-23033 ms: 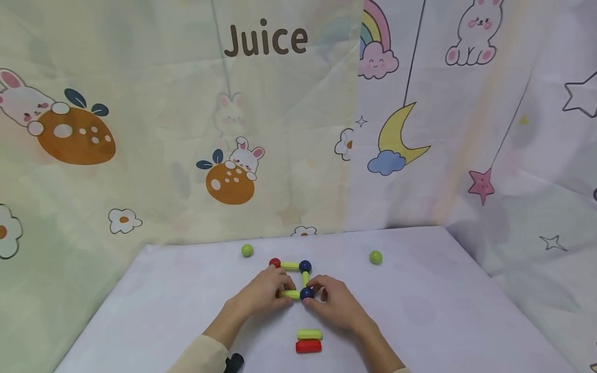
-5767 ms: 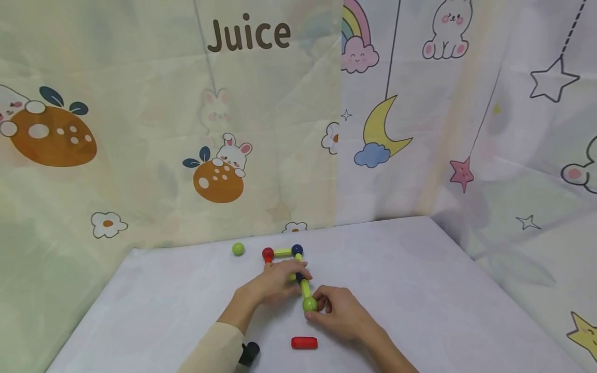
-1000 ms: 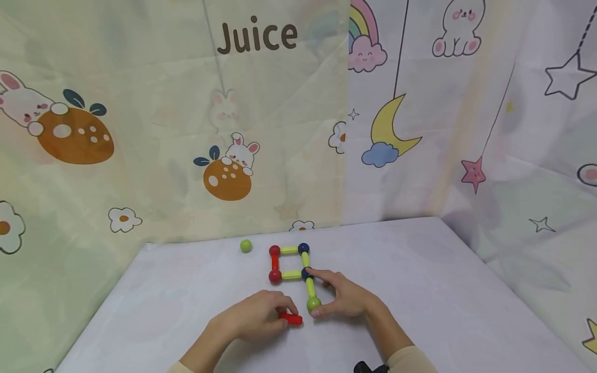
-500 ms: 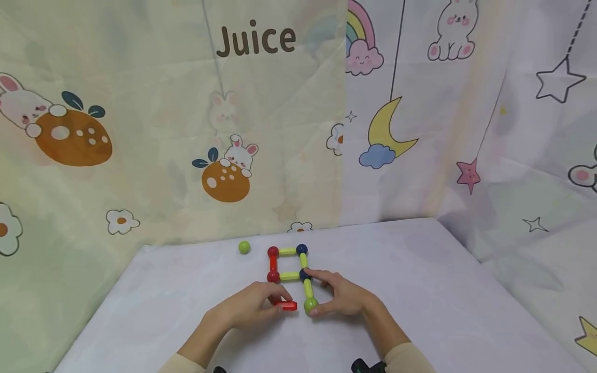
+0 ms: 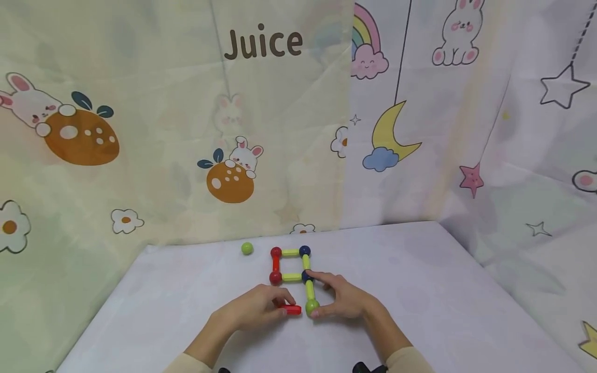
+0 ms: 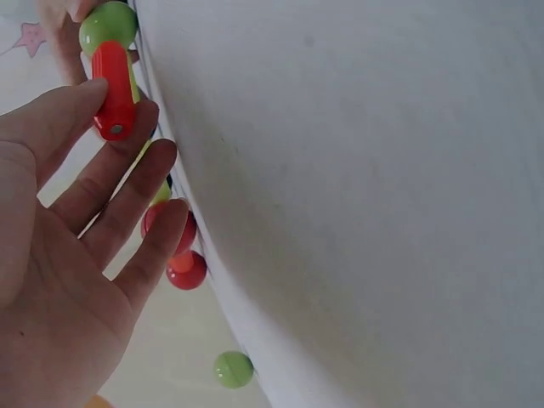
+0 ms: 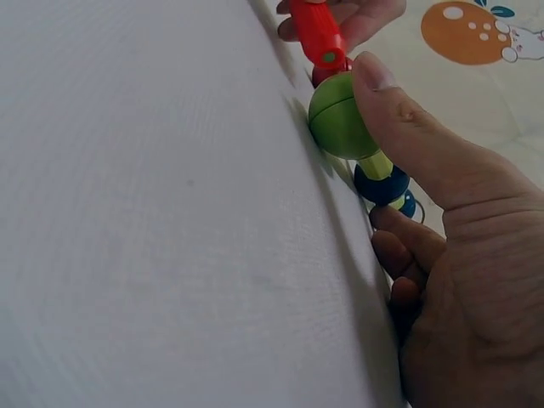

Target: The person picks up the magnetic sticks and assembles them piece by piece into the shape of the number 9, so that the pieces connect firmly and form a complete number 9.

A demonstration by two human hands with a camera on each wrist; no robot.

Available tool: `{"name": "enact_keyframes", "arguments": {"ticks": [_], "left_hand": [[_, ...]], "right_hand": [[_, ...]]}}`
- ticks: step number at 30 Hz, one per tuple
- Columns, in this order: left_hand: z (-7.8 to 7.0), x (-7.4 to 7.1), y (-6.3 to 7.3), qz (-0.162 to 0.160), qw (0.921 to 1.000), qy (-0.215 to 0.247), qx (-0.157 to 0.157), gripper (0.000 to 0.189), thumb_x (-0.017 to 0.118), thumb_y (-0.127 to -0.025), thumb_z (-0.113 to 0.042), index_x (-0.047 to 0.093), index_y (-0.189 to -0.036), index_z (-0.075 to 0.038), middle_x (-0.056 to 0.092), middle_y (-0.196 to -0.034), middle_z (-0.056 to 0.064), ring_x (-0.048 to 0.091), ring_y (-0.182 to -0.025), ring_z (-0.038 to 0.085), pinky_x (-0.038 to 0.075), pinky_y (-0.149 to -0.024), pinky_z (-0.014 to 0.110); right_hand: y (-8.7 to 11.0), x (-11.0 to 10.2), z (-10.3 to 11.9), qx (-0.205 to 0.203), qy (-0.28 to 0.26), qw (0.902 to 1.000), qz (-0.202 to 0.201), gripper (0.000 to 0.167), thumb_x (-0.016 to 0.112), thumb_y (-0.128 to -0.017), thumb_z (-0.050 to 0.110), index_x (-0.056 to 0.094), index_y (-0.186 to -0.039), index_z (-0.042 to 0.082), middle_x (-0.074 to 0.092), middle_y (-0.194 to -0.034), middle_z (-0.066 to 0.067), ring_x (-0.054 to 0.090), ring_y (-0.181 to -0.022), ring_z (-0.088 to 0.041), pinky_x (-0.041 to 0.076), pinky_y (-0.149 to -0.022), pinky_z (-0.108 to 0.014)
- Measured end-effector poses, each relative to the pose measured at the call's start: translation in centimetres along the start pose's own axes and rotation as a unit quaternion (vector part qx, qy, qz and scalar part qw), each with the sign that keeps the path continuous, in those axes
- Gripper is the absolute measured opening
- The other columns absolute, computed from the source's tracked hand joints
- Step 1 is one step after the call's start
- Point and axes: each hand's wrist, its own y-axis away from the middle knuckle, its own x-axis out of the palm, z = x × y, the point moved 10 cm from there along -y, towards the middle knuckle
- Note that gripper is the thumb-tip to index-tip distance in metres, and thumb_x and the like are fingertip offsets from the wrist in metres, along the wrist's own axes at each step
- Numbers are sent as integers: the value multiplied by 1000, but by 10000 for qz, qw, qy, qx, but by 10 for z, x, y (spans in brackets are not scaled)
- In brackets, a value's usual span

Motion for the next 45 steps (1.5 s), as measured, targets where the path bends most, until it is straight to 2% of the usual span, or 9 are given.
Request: {"name": "enact_keyframes", "arguments": {"ticks": [11,14,20,30,33,39,45], "left_hand": [[-6,1,-4,-68,9997,207,100,16,69,-97,-21,73,-107,-32,66,-88,-20,59,-80,0,52,-81,22],[-4,0,-3,-100,9991,410,44,15,69,-97,-21,73,-106,-31,67,-90,-19,60,-81,0,53,-82,23],[3,-3,-1,-126,9977,637,-191,16,70,-97,-22,71,-109,-32,69,-94,-17,61,-84,2,55,-84,27],[2,1,-2,-48,9987,493,-153,19,71,-96,-20,70,-112,-31,72,-97,-15,62,-88,-1,55,-88,26],[2,-1,-2,-58,9989,415,-185,20,72,-96,-20,70,-113,-30,72,-98,-15,63,-89,-1,55,-89,27],[9,-9,-1,-174,9990,376,-193,19,71,-95,-18,71,-112,-28,73,-98,-13,63,-89,1,55,-89,29],[27,-18,6,-316,9981,422,-307,18,69,-96,-18,71,-112,-27,70,-98,-13,61,-91,3,56,-88,29]], "right_hand": [[0,0,-2,154,-143,9998,18,89,84,-82,48,36,-157,45,42,-155,0,44,-130,-26,38,-106,-67],[0,0,-3,198,-157,9997,13,89,84,-82,49,36,-157,45,43,-155,-1,44,-131,-26,37,-106,-68],[-4,2,2,-3,-121,9999,16,89,83,-83,47,36,-158,41,42,-156,-3,45,-130,-27,38,-105,-67],[3,0,3,112,-75,9999,49,87,82,-83,48,36,-157,44,44,-153,0,44,-130,-26,42,-102,-64],[4,-4,6,26,-16,10000,-6,87,82,-84,48,37,-158,41,44,-153,-1,45,-129,-26,43,-101,-62],[5,-8,15,-105,-93,9999,-22,87,81,-85,46,37,-159,32,37,-159,-6,47,-129,-29,43,-102,-61],[4,-3,31,-336,90,9993,-137,82,83,-84,47,46,-154,27,34,-161,-8,40,-138,-32,47,-100,-57]]}}
